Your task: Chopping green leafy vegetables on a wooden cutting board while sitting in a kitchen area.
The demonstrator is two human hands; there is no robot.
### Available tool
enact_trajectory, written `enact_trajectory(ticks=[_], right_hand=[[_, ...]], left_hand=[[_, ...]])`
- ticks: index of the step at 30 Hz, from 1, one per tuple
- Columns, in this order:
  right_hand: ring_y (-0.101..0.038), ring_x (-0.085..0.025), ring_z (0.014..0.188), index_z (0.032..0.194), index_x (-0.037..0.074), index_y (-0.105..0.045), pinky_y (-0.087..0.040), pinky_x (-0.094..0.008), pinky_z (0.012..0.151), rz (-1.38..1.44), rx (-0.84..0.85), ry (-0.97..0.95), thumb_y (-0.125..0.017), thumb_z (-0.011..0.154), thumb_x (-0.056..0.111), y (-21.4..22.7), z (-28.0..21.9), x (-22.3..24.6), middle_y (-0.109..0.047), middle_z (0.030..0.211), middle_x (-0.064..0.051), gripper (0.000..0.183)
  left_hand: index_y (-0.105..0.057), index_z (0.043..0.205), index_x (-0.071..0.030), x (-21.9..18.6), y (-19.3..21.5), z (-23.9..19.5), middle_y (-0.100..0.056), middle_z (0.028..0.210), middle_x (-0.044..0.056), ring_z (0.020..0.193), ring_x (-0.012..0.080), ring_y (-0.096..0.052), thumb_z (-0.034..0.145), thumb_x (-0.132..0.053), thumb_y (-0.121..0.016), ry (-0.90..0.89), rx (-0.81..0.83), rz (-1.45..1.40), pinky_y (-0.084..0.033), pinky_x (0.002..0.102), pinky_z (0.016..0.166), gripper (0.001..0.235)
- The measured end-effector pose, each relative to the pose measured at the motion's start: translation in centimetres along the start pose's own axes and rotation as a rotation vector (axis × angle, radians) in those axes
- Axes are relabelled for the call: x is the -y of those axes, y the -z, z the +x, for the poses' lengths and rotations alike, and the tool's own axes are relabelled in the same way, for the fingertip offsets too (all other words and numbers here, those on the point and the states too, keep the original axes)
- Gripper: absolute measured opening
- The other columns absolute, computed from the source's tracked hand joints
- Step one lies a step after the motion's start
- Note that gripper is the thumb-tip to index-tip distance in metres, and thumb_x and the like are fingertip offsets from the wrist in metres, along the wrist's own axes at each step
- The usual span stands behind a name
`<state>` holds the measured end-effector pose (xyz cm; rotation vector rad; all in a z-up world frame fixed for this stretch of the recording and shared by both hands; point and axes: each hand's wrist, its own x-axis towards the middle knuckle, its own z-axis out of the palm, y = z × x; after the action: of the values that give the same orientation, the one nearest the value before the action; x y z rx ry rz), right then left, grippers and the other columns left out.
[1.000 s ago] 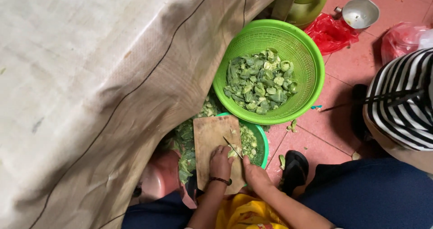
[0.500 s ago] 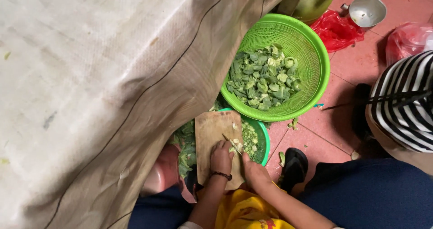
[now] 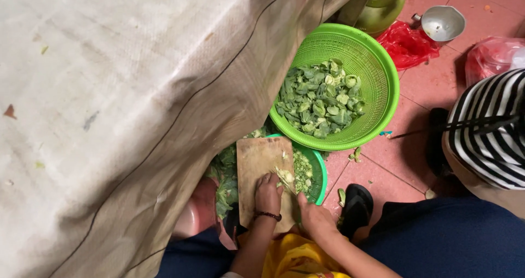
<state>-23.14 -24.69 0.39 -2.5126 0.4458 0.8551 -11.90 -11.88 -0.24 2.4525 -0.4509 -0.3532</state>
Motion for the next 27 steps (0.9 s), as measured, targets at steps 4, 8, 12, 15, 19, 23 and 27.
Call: enact_trajectory(ticks=[4, 8, 12, 15, 19, 23, 27], right_hand=[[-0.070, -0.048, 0.091, 0.126, 0.008, -0.040, -0.056, -0.058, 0.077, 0.098, -0.012, 0.044, -0.040, 0.096, 0.009, -3.3, 2.9, -1.1, -0.072, 0.096, -0.029, 0.031], [-0.071, -0.049, 0.090, 0.135, 0.004, -0.034, -0.057, -0.057, 0.077, 0.118, -0.054, 0.092, -0.038, 0.095, 0.004, -4.0, 5.0, -0.6, -0.070, 0.096, -0.031, 0.040], [-0.070, -0.048, 0.093, 0.126, 0.006, -0.041, -0.057, -0.056, 0.080, 0.133, -0.017, 0.078, -0.041, 0.094, 0.004, -4.3, 6.1, -1.9, -0.070, 0.097, -0.031, 0.032], [-0.072, -0.047, 0.092, 0.132, 0.005, -0.038, -0.057, -0.055, 0.080, 0.041, -0.045, 0.111, -0.038, 0.096, 0.005, -1.8, 3.4, -1.1, -0.072, 0.095, -0.029, 0.036], [-0.070, -0.047, 0.095, 0.130, 0.007, -0.038, -0.057, -0.056, 0.080, -0.011, 0.045, 0.019, -0.042, 0.096, 0.011, -0.3, 1.4, -0.3, -0.071, 0.100, -0.028, 0.034], [-0.069, -0.047, 0.099, 0.129, 0.010, -0.039, -0.056, -0.055, 0.082, 0.044, 0.088, 0.016, -0.041, 0.097, 0.010, -1.1, 2.5, -0.8, -0.070, 0.105, -0.029, 0.032], [-0.071, -0.046, 0.099, 0.142, 0.009, -0.031, -0.058, -0.052, 0.084, 0.109, 0.089, 0.031, -0.037, 0.097, 0.005, -3.1, 4.9, 0.0, -0.070, 0.107, -0.032, 0.046]], left_hand=[[-0.066, 0.107, -0.002, 0.6, -0.5, -0.2, -0.066, 0.118, 0.018, 0.112, 0.0397, -0.058, 0.073, -0.002, -0.079, 0.014, -0.044, -0.053, -0.051, 0.046, 0.091, 0.036], [-0.066, 0.102, -0.002, 0.2, 0.3, 0.2, -0.066, 0.114, 0.018, 0.111, 0.0412, -0.059, 0.073, -0.003, -0.081, -0.010, -0.059, -0.067, -0.050, 0.047, 0.090, 0.032], [-0.065, 0.100, -0.003, -1.0, 1.7, 0.0, -0.062, 0.110, 0.018, 0.101, 0.0392, -0.062, 0.074, -0.002, -0.080, 0.105, -0.038, -0.168, -0.052, 0.046, 0.083, 0.030], [-0.065, 0.102, -0.004, -0.5, 1.5, -0.2, -0.062, 0.108, 0.017, 0.100, 0.0408, -0.062, 0.075, -0.002, -0.080, 0.078, -0.031, -0.166, -0.052, 0.047, 0.079, 0.031], [-0.061, 0.105, -0.003, 0.3, 0.2, 0.0, -0.063, 0.109, 0.018, 0.102, 0.0415, -0.061, 0.078, -0.001, -0.078, 0.052, -0.027, -0.117, -0.051, 0.049, 0.080, 0.032], [-0.062, 0.105, -0.004, 1.1, -0.4, -0.4, -0.063, 0.111, 0.019, 0.103, 0.0426, -0.061, 0.078, -0.004, -0.078, 0.011, -0.054, -0.057, -0.052, 0.049, 0.082, 0.031], [-0.063, 0.108, -0.002, 1.6, -0.9, -0.7, -0.062, 0.116, 0.021, 0.106, 0.0425, -0.060, 0.079, -0.007, -0.078, -0.050, -0.091, -0.056, -0.052, 0.048, 0.086, 0.033]])
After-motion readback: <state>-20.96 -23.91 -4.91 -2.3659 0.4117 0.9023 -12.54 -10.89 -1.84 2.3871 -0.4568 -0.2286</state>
